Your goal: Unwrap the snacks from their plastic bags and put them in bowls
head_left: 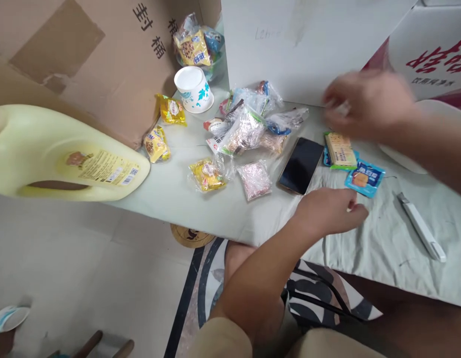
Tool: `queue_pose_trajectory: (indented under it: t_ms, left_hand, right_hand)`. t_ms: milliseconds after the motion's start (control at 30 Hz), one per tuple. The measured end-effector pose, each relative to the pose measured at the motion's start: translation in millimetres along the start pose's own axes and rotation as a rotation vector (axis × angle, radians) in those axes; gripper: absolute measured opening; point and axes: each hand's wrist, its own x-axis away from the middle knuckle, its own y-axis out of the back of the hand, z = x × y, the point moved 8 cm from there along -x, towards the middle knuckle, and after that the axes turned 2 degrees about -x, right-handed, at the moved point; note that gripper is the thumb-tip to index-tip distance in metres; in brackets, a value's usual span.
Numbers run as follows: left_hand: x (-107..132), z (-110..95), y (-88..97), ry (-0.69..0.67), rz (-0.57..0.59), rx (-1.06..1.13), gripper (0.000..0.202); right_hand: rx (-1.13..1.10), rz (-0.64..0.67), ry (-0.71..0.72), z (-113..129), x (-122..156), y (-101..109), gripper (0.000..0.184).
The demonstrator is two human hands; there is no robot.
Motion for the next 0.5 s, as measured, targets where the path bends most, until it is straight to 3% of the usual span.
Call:
queue_pose_trajectory:
  t_ms: [67,100,200,267,333,433,500]
  left_hand:
    - [0.8,-3.2,-22.9,-0.057,0.119,-0.145,0.021]
    - [1.5,-5.8,-34.9,-0.091,0.169,-0.189,0.018]
    - [4.0,-16.6,-59.3,-0.193,0.198,-0.241,0.017]
    - [7.1,-21.5,-68.0,-0.214,0.222,-0.276,0.025]
    - [12.3,-23.6,-73.5,-0.200,0.316,-0.334,0.034]
    - [20.2,-22.5,-72.4,-0.148,0.461,-0.436,0.038]
    - [20.5,-20.6,-64.7,-0.105,0.464,-0.461,0.033]
  right_hand:
    - [-0.113,0.255,0.344,67.3,30.9,-39.5,0.046]
    - [-0.161,0.315,0.486,95.4,45.7,-56.8,0.054]
    - [-0.204,0.325,0.626,137.8,66.6,-97.2,0.070]
    - [-0.197,0.346,0.603,139.4,70.6,-110.0,0.062]
    - [-0.285,0.402,0.560,127.4,77.3,-103.8,0.052]
    - [-0.732,0.432,0.386,86.4,97.2,-64.5,0.045]
    - [-1.096,0.332,0.190,43.1,118.3,-36.7,0.045]
